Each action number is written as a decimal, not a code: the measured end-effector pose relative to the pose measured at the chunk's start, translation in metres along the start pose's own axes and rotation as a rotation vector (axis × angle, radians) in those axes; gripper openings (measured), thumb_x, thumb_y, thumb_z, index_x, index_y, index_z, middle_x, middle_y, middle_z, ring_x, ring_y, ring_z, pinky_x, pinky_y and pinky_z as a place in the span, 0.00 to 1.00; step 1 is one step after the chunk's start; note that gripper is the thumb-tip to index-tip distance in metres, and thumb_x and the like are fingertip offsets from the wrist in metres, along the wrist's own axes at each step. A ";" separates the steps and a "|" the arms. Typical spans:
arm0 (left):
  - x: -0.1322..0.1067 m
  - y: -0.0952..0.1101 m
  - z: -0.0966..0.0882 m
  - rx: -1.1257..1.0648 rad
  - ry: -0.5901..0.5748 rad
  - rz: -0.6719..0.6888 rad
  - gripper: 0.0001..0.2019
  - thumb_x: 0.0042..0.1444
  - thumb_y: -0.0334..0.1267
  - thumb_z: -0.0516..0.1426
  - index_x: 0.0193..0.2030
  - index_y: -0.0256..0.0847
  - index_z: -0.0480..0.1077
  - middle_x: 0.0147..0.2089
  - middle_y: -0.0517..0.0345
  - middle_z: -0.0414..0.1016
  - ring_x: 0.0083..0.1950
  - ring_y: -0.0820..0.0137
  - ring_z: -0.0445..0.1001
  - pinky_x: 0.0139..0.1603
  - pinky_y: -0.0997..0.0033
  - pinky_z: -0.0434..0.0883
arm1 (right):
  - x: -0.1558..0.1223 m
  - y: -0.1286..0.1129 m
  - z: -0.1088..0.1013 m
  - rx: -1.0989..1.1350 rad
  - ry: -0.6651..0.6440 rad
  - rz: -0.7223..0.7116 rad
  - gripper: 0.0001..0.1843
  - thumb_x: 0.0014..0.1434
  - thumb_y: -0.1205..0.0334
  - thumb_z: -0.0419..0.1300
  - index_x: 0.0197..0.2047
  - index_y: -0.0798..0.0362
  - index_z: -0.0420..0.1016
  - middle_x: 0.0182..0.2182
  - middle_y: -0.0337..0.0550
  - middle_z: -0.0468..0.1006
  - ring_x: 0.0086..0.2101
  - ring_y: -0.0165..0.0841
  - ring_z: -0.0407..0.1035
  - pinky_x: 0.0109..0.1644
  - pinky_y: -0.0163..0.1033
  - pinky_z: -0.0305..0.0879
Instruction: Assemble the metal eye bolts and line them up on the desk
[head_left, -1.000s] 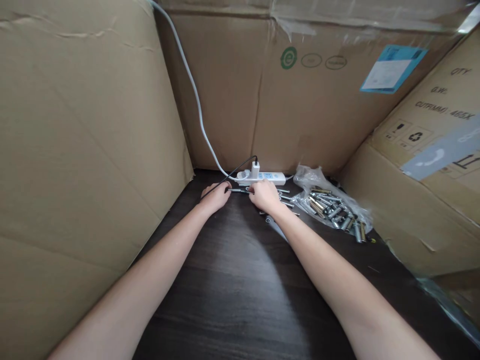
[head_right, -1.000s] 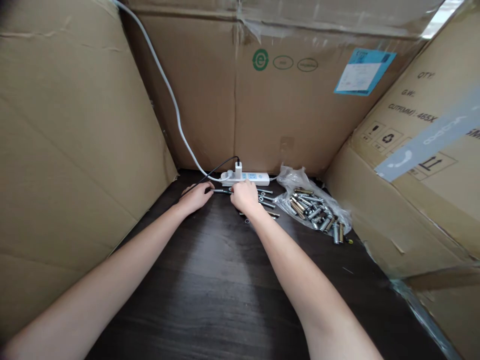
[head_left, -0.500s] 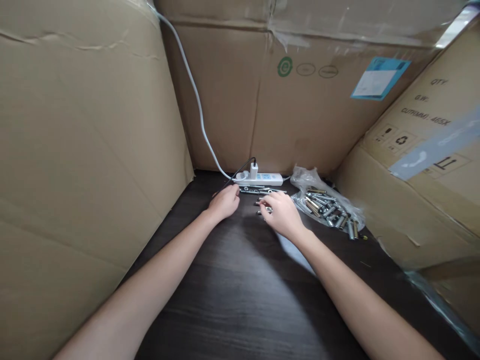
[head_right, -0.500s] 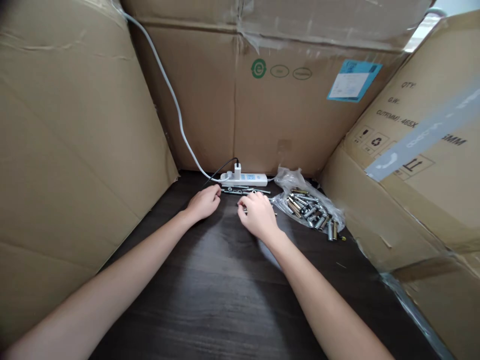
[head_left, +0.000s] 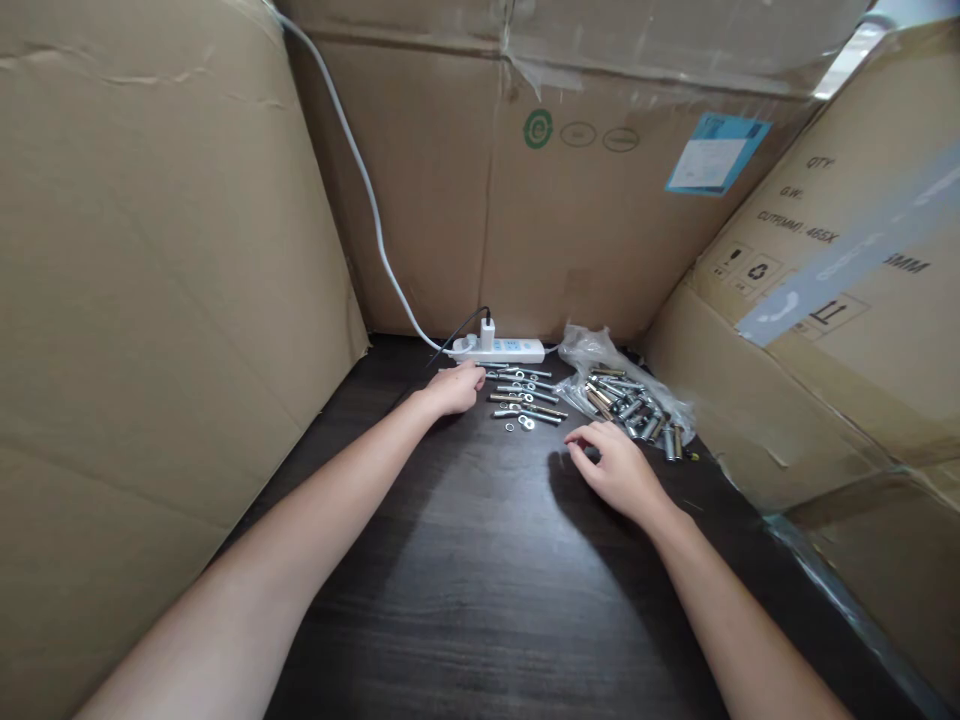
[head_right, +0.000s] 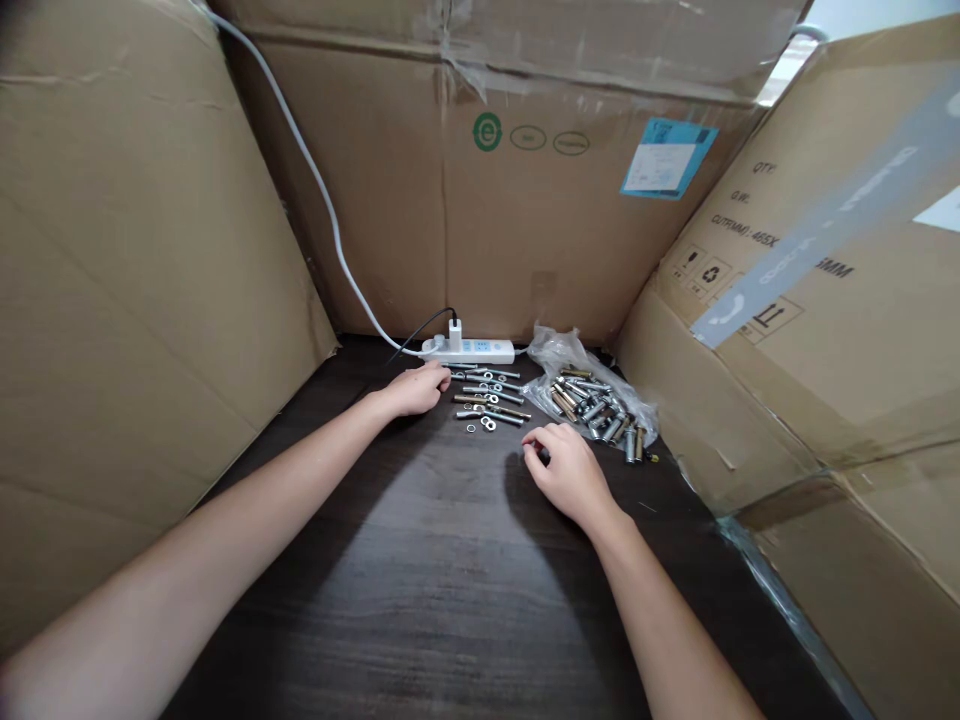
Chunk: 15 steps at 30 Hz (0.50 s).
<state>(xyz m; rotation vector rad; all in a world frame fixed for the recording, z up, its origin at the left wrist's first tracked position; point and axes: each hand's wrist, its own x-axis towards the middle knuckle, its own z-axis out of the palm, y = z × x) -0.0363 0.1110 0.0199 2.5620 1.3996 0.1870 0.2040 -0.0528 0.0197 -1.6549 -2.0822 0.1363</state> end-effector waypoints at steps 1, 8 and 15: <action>0.000 -0.001 0.000 -0.007 0.013 0.001 0.11 0.49 0.26 0.50 0.36 0.43 0.66 0.44 0.56 0.69 0.38 0.64 0.72 0.38 0.67 0.66 | 0.000 0.001 0.000 0.003 -0.006 0.002 0.09 0.59 0.62 0.52 0.36 0.51 0.74 0.31 0.43 0.74 0.36 0.36 0.65 0.43 0.40 0.61; -0.016 0.006 0.008 -0.027 0.222 0.022 0.17 0.54 0.24 0.45 0.48 0.43 0.62 0.54 0.50 0.63 0.43 0.62 0.72 0.44 0.63 0.66 | 0.000 0.007 0.002 0.022 -0.056 0.017 0.09 0.59 0.63 0.52 0.35 0.51 0.74 0.31 0.42 0.74 0.36 0.36 0.66 0.42 0.39 0.61; -0.046 0.007 0.003 -0.067 0.328 -0.071 0.12 0.55 0.28 0.48 0.45 0.42 0.63 0.48 0.50 0.63 0.40 0.65 0.72 0.41 0.66 0.67 | 0.001 0.012 0.005 0.036 -0.045 0.000 0.09 0.58 0.63 0.52 0.34 0.51 0.74 0.30 0.42 0.75 0.35 0.35 0.66 0.40 0.38 0.60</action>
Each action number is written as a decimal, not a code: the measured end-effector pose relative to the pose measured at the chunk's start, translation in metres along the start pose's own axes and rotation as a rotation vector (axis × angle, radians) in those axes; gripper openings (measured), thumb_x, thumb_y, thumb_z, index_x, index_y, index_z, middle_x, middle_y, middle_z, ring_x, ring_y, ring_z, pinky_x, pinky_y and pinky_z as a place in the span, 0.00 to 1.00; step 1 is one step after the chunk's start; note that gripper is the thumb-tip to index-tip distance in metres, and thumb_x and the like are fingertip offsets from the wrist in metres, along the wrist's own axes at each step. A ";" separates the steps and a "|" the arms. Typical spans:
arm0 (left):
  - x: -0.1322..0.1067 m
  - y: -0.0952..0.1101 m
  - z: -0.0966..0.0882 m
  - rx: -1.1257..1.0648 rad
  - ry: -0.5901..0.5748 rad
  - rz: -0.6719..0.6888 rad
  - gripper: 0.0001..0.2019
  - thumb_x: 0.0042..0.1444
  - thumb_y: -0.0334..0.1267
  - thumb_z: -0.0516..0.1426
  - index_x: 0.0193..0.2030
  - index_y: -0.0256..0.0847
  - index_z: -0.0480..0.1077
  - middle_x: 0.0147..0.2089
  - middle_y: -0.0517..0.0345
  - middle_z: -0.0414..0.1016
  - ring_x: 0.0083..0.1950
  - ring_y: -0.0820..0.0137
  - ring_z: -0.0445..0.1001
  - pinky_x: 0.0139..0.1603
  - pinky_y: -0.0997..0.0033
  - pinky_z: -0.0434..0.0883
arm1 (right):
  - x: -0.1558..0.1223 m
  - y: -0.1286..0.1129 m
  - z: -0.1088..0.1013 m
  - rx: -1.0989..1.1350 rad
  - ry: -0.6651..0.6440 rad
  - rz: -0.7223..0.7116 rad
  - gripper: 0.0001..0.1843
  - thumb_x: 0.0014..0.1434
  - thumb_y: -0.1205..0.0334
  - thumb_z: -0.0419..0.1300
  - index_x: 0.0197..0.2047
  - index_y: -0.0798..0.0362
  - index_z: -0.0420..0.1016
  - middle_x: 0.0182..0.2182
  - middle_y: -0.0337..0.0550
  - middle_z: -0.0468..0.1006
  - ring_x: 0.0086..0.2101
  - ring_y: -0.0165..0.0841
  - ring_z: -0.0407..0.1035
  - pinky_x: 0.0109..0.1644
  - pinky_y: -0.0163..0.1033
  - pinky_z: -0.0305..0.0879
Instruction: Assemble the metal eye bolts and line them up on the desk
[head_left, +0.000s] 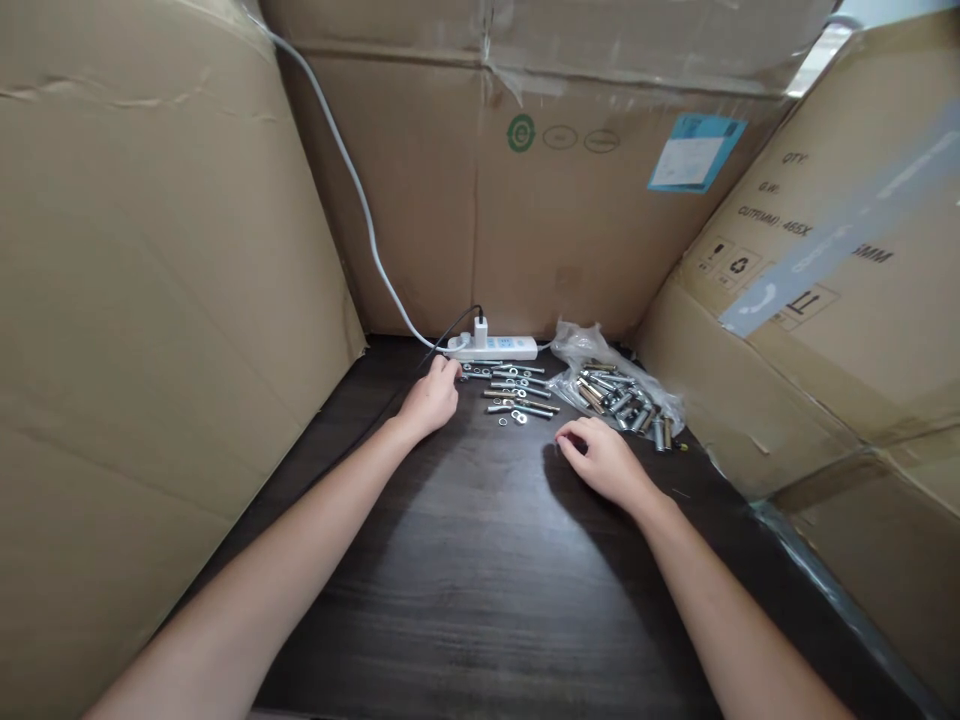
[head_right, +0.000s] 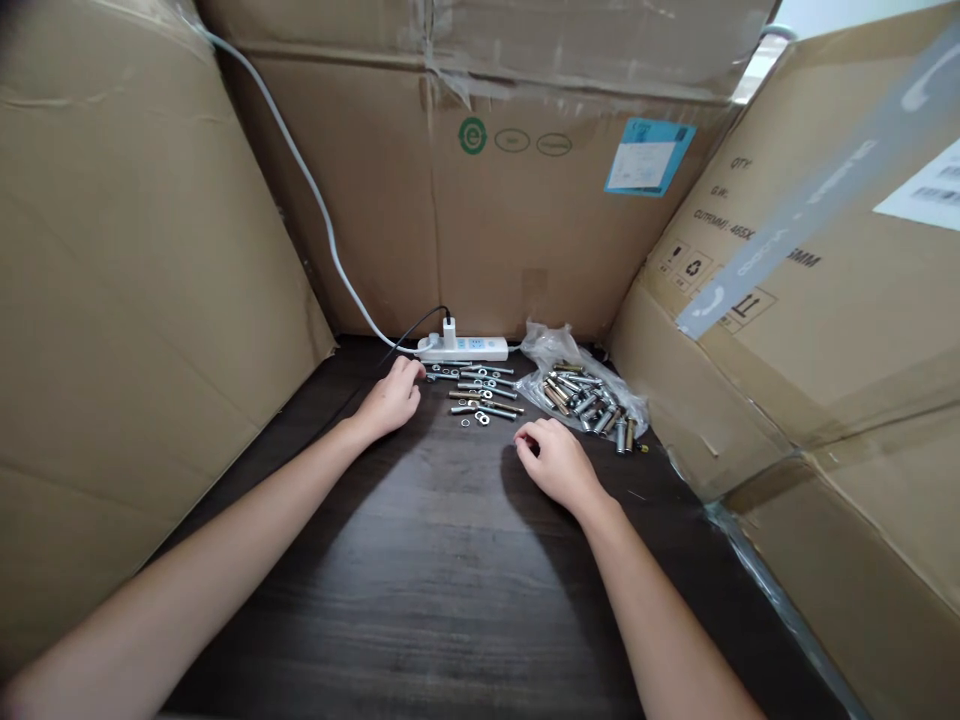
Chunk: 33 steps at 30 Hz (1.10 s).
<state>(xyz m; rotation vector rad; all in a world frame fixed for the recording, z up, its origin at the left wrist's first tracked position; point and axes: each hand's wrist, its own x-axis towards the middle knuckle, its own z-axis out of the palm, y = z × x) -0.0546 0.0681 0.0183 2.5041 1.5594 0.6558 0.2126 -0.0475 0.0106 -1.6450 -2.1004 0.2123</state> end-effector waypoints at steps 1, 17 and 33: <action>-0.003 0.000 -0.002 -0.021 0.014 -0.020 0.11 0.54 0.28 0.49 0.44 0.42 0.63 0.46 0.51 0.64 0.39 0.66 0.71 0.40 0.67 0.67 | 0.000 0.002 -0.001 -0.001 0.020 -0.001 0.09 0.58 0.63 0.52 0.34 0.51 0.74 0.30 0.42 0.75 0.35 0.35 0.66 0.40 0.38 0.60; -0.066 0.046 -0.009 -0.523 0.094 0.099 0.06 0.51 0.27 0.47 0.26 0.39 0.61 0.27 0.62 0.61 0.28 0.75 0.60 0.30 0.74 0.59 | 0.001 0.070 -0.016 -0.274 0.466 0.411 0.14 0.52 0.60 0.52 0.38 0.54 0.75 0.35 0.50 0.68 0.38 0.41 0.62 0.43 0.46 0.59; -0.068 0.040 -0.008 -0.459 0.007 0.158 0.07 0.53 0.27 0.47 0.27 0.39 0.62 0.28 0.62 0.63 0.28 0.75 0.61 0.30 0.74 0.59 | 0.006 0.080 -0.011 -0.355 0.439 0.380 0.35 0.50 0.47 0.59 0.59 0.52 0.62 0.52 0.53 0.69 0.51 0.49 0.55 0.51 0.53 0.54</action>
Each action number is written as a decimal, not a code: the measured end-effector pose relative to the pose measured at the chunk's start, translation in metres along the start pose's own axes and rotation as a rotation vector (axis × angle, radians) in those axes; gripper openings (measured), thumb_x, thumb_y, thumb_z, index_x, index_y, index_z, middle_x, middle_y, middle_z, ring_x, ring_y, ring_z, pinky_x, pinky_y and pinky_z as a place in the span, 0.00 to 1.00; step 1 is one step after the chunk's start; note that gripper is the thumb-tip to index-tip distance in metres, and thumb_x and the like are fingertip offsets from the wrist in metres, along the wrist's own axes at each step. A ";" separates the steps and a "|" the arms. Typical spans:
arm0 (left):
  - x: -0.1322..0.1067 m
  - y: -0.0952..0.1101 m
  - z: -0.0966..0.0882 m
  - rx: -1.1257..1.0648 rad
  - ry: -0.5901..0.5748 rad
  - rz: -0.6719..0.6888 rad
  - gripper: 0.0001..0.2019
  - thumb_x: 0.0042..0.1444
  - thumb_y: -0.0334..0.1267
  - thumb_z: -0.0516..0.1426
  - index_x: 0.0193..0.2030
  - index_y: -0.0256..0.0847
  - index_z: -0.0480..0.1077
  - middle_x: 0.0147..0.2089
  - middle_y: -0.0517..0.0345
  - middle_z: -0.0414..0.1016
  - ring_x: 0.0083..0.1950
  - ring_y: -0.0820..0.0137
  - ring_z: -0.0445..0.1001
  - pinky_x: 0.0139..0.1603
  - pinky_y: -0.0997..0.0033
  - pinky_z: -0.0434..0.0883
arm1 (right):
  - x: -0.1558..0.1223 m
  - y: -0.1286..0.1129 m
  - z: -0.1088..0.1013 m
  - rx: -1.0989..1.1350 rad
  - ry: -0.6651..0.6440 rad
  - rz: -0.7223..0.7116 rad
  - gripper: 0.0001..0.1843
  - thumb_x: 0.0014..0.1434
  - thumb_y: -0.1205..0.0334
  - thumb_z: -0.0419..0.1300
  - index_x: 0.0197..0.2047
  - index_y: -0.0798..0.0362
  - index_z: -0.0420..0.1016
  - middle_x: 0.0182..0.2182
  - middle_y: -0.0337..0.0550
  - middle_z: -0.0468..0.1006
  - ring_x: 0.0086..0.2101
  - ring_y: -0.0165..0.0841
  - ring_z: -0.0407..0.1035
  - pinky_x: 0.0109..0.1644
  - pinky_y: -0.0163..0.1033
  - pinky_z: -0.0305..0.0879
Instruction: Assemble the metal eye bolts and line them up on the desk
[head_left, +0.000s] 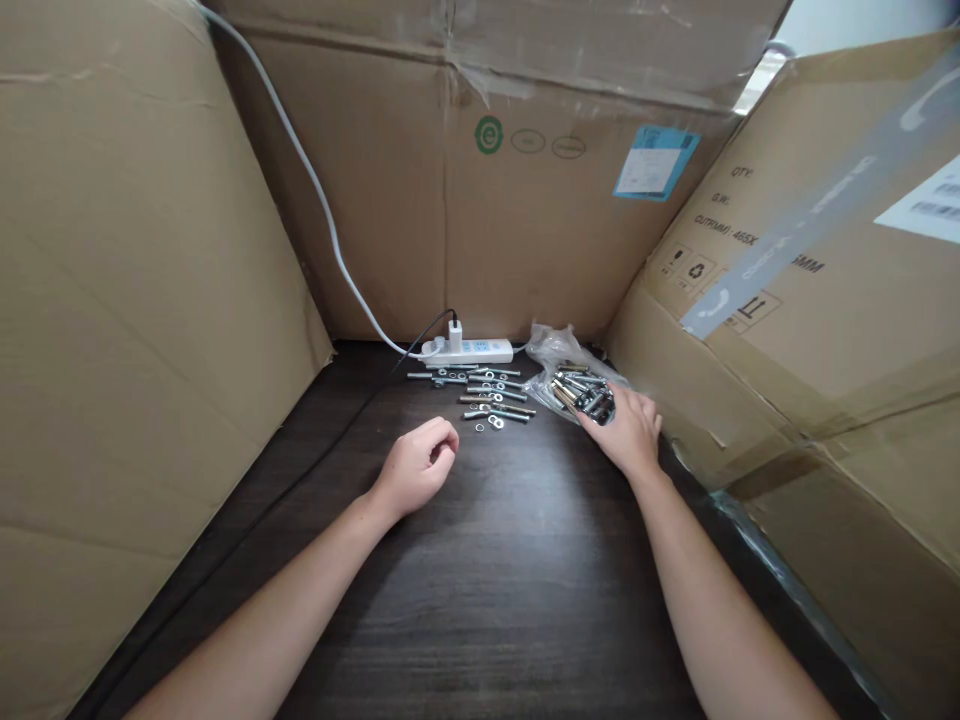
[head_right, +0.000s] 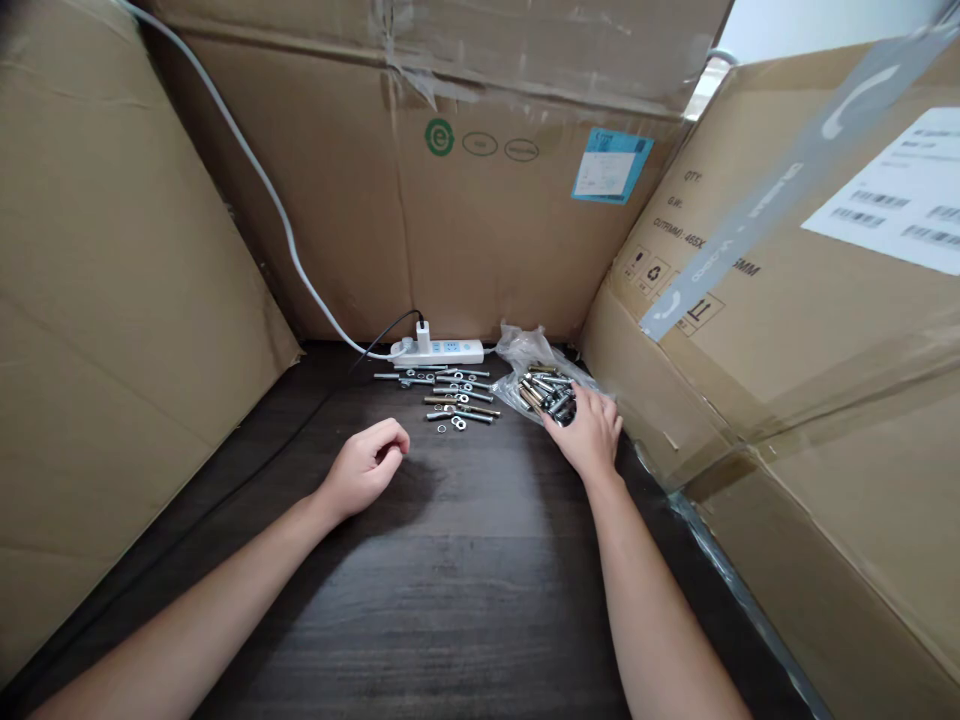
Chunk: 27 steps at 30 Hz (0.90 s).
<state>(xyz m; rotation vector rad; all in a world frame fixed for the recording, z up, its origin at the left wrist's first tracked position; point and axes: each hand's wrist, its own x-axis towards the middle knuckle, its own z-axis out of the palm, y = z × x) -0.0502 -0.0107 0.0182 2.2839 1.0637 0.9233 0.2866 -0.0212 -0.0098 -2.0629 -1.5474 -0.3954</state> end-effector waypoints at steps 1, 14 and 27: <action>0.000 0.001 0.000 0.002 -0.004 0.002 0.07 0.53 0.27 0.47 0.27 0.39 0.62 0.28 0.62 0.64 0.28 0.75 0.62 0.30 0.74 0.59 | 0.001 0.000 0.001 0.003 -0.011 -0.010 0.34 0.50 0.48 0.59 0.58 0.52 0.62 0.52 0.52 0.69 0.51 0.49 0.55 0.51 0.53 0.53; -0.002 0.008 -0.002 0.070 -0.035 0.007 0.08 0.56 0.29 0.47 0.36 0.41 0.65 0.32 0.62 0.66 0.28 0.76 0.63 0.32 0.75 0.61 | -0.007 -0.051 -0.036 0.331 0.093 -0.200 0.32 0.49 0.55 0.60 0.56 0.54 0.61 0.51 0.55 0.65 0.52 0.46 0.58 0.56 0.51 0.54; -0.007 0.028 -0.002 0.054 -0.172 0.064 0.12 0.60 0.38 0.50 0.50 0.45 0.63 0.40 0.60 0.68 0.34 0.75 0.69 0.35 0.75 0.65 | -0.072 -0.132 -0.040 1.758 -0.978 0.391 0.26 0.55 0.43 0.48 0.50 0.52 0.65 0.44 0.50 0.74 0.38 0.37 0.70 0.44 0.43 0.66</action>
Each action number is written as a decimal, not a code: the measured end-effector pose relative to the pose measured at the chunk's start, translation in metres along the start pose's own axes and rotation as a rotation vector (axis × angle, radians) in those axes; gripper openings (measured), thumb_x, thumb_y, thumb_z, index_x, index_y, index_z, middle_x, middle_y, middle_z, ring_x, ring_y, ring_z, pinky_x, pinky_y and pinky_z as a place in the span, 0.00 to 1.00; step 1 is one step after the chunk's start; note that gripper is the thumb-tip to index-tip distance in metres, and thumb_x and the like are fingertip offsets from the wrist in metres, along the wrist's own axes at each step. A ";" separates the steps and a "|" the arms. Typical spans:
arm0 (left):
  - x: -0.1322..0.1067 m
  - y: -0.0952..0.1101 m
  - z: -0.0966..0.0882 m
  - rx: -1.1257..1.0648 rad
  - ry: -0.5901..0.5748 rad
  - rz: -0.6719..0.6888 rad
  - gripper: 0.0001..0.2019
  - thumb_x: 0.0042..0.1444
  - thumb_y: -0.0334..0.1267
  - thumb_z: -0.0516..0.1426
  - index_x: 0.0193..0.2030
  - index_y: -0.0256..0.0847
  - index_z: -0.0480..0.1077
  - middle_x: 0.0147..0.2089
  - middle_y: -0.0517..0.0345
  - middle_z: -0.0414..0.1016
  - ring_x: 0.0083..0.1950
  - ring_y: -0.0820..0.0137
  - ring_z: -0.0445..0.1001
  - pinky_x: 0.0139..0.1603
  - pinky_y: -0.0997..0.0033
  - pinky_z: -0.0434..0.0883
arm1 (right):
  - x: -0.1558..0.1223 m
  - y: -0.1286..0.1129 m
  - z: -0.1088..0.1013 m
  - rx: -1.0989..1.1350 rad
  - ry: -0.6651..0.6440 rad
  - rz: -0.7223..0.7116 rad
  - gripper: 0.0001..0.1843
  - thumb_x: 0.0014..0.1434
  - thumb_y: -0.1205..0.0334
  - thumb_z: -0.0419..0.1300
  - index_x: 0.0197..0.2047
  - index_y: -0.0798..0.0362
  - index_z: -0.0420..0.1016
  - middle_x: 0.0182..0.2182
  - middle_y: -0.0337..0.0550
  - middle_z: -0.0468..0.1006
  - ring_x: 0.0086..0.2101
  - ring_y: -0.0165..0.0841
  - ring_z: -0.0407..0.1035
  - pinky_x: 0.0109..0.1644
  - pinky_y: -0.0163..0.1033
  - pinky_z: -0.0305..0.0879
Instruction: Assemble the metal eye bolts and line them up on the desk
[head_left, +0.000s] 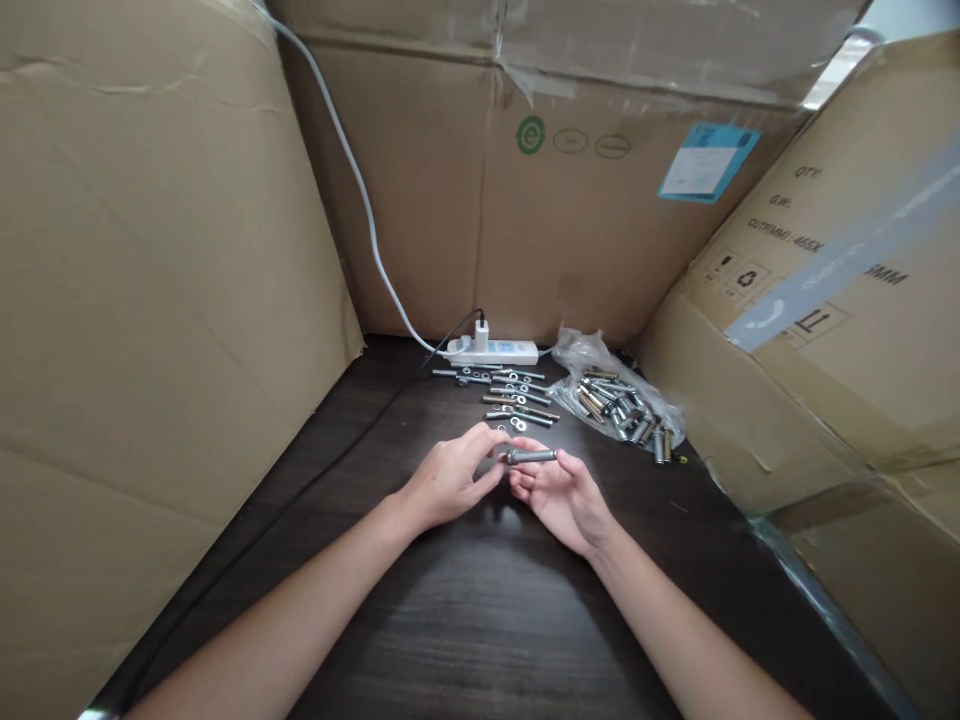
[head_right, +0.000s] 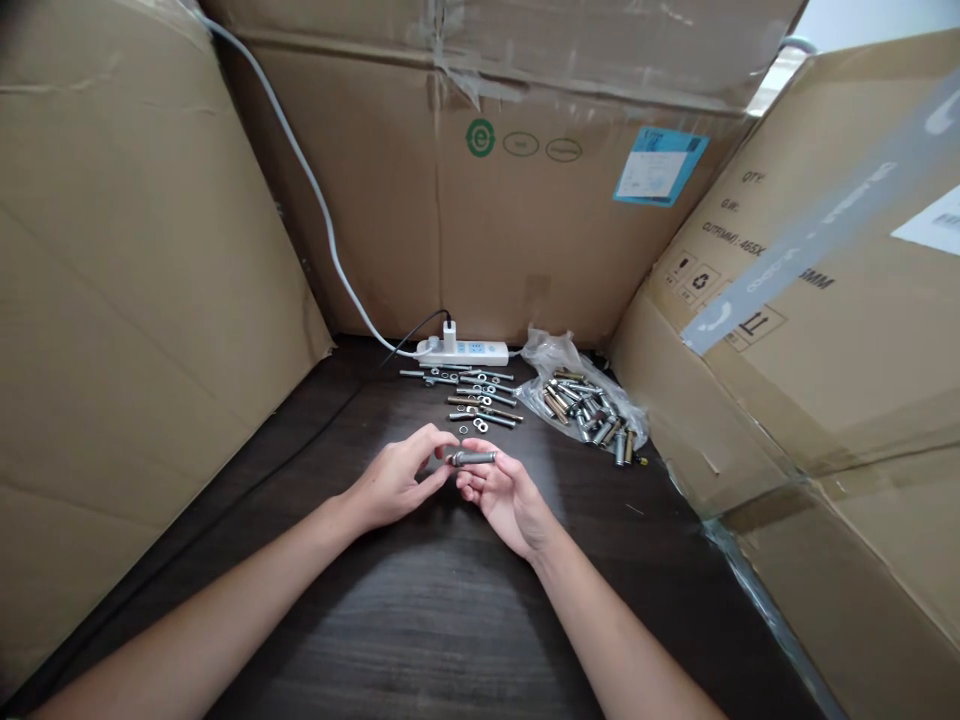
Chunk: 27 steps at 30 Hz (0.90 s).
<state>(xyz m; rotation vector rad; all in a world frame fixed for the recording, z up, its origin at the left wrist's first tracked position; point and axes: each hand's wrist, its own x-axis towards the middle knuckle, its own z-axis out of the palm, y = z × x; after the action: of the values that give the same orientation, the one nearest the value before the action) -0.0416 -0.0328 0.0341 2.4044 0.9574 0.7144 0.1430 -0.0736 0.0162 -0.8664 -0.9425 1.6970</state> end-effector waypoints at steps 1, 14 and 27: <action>0.000 0.000 -0.001 -0.003 -0.013 0.008 0.11 0.60 0.38 0.50 0.49 0.46 0.64 0.40 0.60 0.68 0.35 0.74 0.69 0.36 0.75 0.65 | 0.000 0.000 -0.001 0.024 -0.007 0.020 0.25 0.56 0.43 0.48 0.49 0.51 0.65 0.44 0.49 0.74 0.38 0.36 0.70 0.45 0.42 0.65; 0.001 -0.008 0.008 0.083 -0.022 0.008 0.08 0.61 0.37 0.50 0.46 0.43 0.64 0.43 0.59 0.70 0.40 0.71 0.71 0.39 0.73 0.66 | 0.003 0.002 -0.019 -0.545 0.204 -0.188 0.21 0.60 0.44 0.51 0.26 0.53 0.63 0.23 0.40 0.73 0.23 0.30 0.64 0.28 0.35 0.57; 0.002 0.000 0.010 0.083 -0.076 0.075 0.09 0.61 0.36 0.50 0.47 0.43 0.65 0.44 0.58 0.71 0.41 0.71 0.72 0.42 0.73 0.68 | 0.000 0.011 -0.017 -0.920 0.218 -0.244 0.28 0.62 0.41 0.42 0.19 0.52 0.50 0.18 0.34 0.50 0.21 0.26 0.46 0.25 0.35 0.43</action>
<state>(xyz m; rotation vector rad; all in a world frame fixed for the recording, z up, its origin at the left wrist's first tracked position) -0.0339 -0.0335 0.0272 2.5317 0.8870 0.6159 0.1538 -0.0730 -0.0008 -1.4128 -1.6268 0.8888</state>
